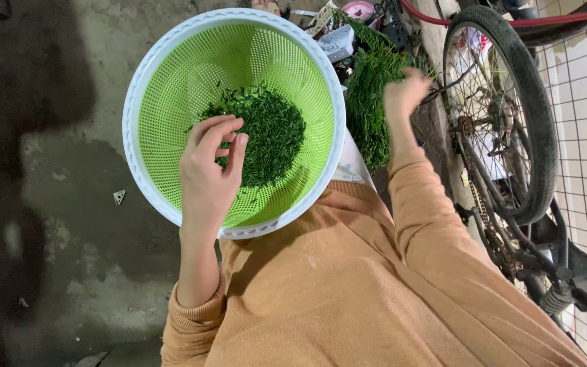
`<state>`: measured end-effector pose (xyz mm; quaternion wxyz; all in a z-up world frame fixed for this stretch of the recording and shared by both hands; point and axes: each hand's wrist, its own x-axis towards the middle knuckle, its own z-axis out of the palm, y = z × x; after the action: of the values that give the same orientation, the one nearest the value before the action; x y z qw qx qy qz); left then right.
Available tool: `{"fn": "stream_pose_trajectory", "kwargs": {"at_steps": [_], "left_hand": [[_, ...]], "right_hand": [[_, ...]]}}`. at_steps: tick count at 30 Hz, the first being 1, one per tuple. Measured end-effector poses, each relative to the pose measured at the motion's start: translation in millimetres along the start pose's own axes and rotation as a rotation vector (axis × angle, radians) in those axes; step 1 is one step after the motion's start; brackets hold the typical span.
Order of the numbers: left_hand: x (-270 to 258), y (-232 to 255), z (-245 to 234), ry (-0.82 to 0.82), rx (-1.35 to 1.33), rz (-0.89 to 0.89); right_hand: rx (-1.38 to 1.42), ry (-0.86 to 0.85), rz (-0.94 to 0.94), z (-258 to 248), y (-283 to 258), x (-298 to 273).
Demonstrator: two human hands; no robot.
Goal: The person strips green leaves from stems by hand over a green colander. They repeatedly pick up stems, pull off the leaves into the colander, and discard the bare stems to the side.
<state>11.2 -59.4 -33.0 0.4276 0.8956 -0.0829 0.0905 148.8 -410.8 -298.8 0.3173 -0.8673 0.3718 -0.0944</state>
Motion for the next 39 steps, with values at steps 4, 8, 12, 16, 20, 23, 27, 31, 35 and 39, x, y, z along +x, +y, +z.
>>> {"fn": "stream_pose_trajectory", "kwargs": {"at_steps": [4, 8, 12, 16, 20, 23, 27, 31, 35, 39], "left_hand": [[0, -3, 4, -0.045, 0.015, -0.017], [-2, 1, 5, -0.046, 0.012, 0.005], [0, 3, 2, -0.047, 0.005, -0.005], [0, 4, -4, -0.028, -0.005, -0.006], [-1, 4, -5, -0.021, -0.015, -0.004], [-2, 1, -4, -0.030, 0.002, -0.005], [-2, 0, 2, -0.046, 0.007, -0.001], [-4, 1, 6, -0.035, 0.009, -0.003], [-2, 0, 2, -0.028, 0.027, -0.005], [-3, -1, 0, -0.033, 0.033, -0.044]], "right_hand": [[0.215, -0.078, 0.226, -30, 18, 22], [0.433, -0.269, 0.171, -44, 31, 24], [0.379, -0.155, 0.111, -49, 34, 28], [0.409, -0.091, -0.095, -63, 36, 31], [0.631, -0.135, -0.051, -77, 33, 33], [0.456, -0.222, 0.211, -77, 27, 28], [0.089, -0.492, 0.151, -46, 18, -1], [-0.316, -0.317, -0.092, -12, 16, -32], [-0.398, -0.171, -0.149, -4, 15, -32], [0.031, -0.171, -0.063, -17, 26, -22]]}}
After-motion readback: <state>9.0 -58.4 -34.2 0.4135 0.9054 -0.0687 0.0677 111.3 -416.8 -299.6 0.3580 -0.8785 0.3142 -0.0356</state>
